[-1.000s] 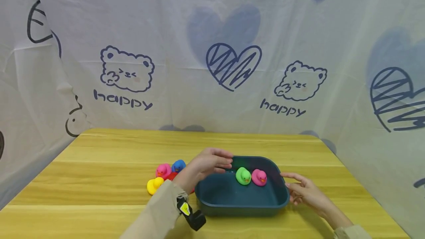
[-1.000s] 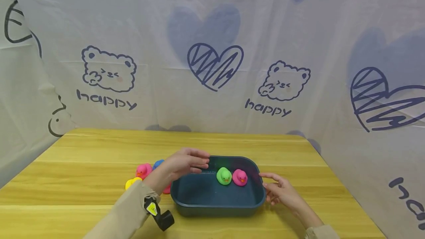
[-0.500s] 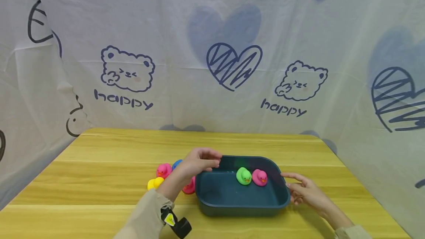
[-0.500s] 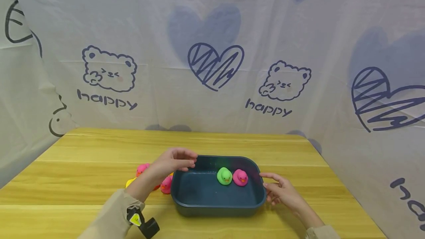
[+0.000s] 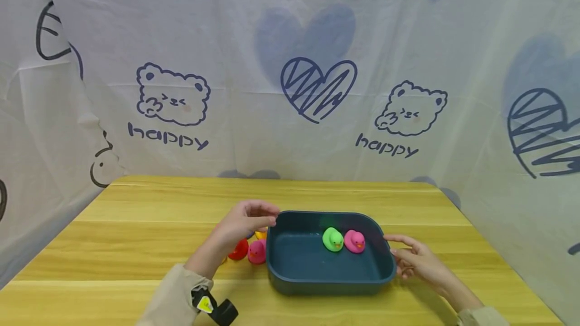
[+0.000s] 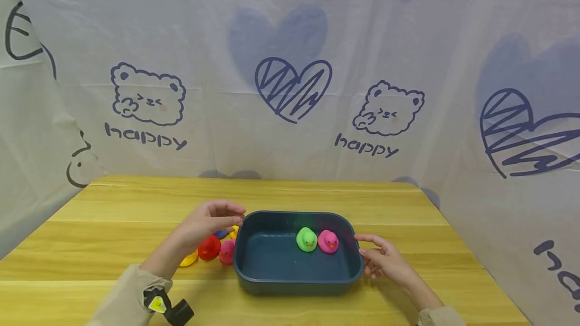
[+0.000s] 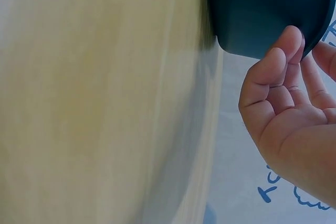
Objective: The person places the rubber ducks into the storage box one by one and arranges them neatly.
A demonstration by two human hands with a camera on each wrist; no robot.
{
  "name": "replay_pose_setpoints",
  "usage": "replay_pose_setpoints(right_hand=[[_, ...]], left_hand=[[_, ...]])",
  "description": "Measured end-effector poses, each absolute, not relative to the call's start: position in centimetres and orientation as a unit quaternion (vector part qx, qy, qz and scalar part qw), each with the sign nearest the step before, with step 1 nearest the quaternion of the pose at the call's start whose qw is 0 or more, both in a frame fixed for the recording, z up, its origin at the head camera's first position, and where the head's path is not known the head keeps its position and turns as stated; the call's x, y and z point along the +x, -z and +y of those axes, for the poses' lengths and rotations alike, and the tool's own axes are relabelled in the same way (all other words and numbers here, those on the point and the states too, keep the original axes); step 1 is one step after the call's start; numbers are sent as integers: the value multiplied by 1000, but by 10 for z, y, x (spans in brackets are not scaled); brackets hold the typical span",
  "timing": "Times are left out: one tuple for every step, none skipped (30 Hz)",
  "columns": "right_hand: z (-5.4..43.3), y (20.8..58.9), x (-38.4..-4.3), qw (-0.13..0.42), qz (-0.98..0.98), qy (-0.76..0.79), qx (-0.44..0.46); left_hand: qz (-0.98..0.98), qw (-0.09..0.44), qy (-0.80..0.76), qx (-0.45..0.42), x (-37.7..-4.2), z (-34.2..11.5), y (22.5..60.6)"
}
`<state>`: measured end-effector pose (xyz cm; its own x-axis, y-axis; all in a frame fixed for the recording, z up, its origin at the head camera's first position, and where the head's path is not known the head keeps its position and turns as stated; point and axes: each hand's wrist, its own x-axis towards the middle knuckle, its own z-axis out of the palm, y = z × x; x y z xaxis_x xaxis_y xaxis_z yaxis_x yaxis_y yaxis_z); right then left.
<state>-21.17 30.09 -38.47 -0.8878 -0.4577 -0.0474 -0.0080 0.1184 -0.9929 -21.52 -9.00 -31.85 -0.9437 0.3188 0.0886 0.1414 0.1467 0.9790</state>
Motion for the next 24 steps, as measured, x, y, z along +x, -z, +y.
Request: replay_pose_setpoints(right_hand=[[301,384,-212,175,727,645,-161],[301,384,-212,175,727,645,-162],[301,384,-211,174,727,644,-162],[301,384,-211,174,727,644,-162],[300,383,-211,173,728,643,-162],[300,383,-211,173,728,643,-162],[300,383,-211,172,729,643,-163],[300,383,-211,173,728,643,-163],[301,383,-211,173,728,643,-163],[300,383,-211,174,727,644,-164],[300,383,-211,175,726,645,-164],[300,382,-211,177,725,645,-165],[300,382,-212,177,724,646,-165],[300,382,-212,178,724,646,-165],[300,382,-212,178,724,646,-165],[300,382,-212,178,724,646,-164],[300,382,-212,178,724,646,-163],[300,382,-212,178,724,646,-162],[300,383,-212,178,725,646,-161],[300,383,-212,178,725,646,-161],[300,383,-212,179,725,645,-161],[300,383,-212,179,725,645,-162],[300,383,-212,179,725,645,-163],[300,383,-212,179,725,645,-164]], left_hand=[[752,70,-638,153,-215,-92,319],[750,68,-640,152,-215,-94,319],[748,66,-643,152,-214,-96,318],[748,62,-644,151,-214,-99,319],[749,58,-643,149,-213,-101,319],[751,55,-642,144,-213,-103,319],[753,52,-641,141,-212,-104,320],[755,50,-639,138,-212,-106,321],[757,50,-638,134,-211,-108,322],[758,50,-637,129,-211,-110,323],[758,51,-638,124,-211,-111,325],[758,53,-639,120,-211,-113,327],[759,53,-639,116,-211,-115,328],[759,53,-639,112,-211,-117,330],[760,52,-639,107,-211,-119,332],[760,51,-639,103,-211,-121,333],[762,48,-639,99,-211,-123,334],[764,46,-637,98,-211,-125,336],[765,45,-635,96,-210,-127,336],[766,43,-635,94,-210,-129,337],[767,41,-634,94,-210,-132,338],[768,40,-633,93,-209,-134,339],[769,38,-631,92,-209,-136,340],[771,37,-630,91,-208,-139,341]])
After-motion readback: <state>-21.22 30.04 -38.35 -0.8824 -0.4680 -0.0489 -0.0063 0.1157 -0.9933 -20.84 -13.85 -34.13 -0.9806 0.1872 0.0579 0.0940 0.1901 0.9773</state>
